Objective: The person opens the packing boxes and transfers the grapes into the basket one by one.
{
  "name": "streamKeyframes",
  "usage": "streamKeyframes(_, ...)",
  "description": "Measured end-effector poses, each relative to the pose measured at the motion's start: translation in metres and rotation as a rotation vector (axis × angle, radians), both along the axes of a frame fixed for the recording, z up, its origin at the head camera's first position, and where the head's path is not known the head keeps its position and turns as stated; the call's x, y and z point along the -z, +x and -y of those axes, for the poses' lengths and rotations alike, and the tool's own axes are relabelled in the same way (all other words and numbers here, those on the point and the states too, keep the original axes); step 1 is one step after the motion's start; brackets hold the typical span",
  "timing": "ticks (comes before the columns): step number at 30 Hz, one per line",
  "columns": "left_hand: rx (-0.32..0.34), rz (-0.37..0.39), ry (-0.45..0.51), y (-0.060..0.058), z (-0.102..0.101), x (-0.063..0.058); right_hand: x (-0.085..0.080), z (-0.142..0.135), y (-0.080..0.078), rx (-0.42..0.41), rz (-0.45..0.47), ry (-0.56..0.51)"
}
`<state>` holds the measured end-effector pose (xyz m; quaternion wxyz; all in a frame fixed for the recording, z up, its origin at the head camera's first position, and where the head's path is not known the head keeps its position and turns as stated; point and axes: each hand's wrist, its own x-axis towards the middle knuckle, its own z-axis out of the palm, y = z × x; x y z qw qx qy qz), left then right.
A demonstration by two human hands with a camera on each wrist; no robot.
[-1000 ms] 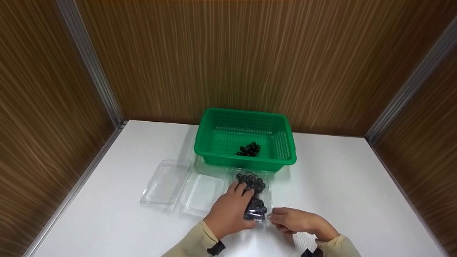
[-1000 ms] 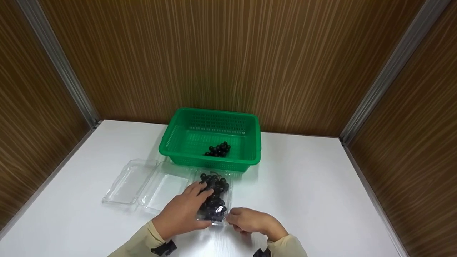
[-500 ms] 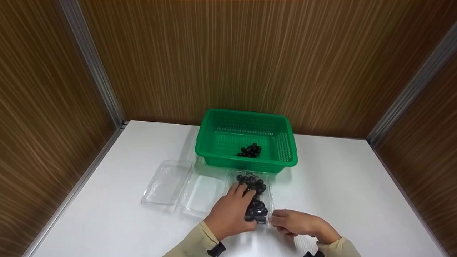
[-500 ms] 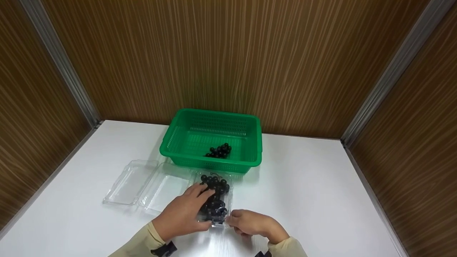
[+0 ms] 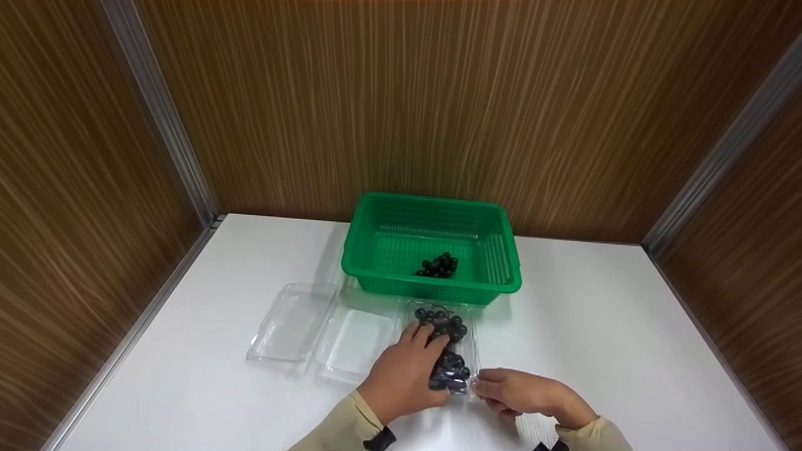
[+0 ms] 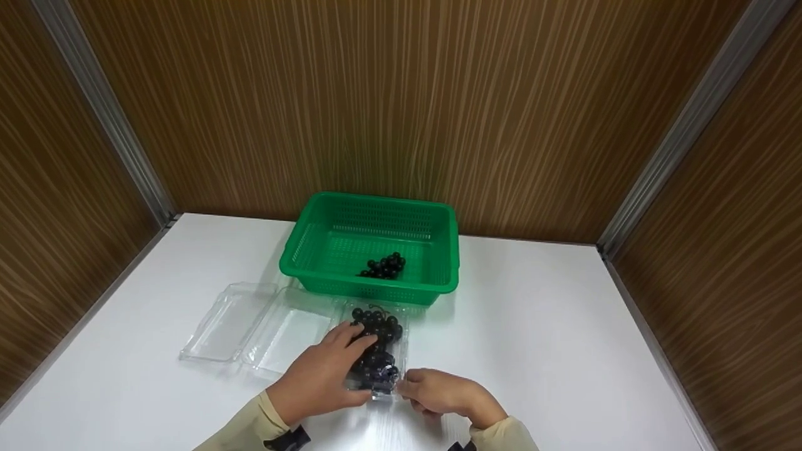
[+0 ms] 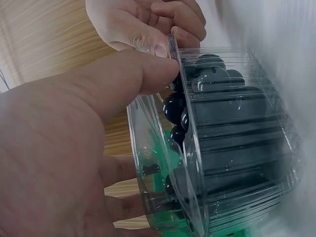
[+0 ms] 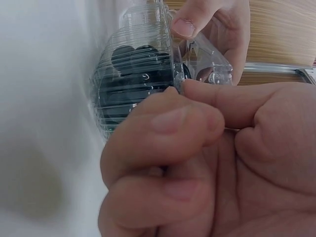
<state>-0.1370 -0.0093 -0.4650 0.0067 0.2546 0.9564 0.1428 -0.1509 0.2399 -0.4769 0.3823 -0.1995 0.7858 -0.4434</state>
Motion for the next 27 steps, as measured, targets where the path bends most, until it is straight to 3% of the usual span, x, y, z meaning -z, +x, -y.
streamKeyframes(16, 0.042, -0.126, -0.018, 0.0032, -0.0067, 0.0057, -0.0004, 0.0020, 0.0007, 0.025, 0.027, 0.000)
streamKeyframes(27, 0.040, -0.110, -0.006, 0.0034, -0.0075, 0.0020, -0.0027, 0.0020, 0.0002, 0.025, 0.015, 0.033)
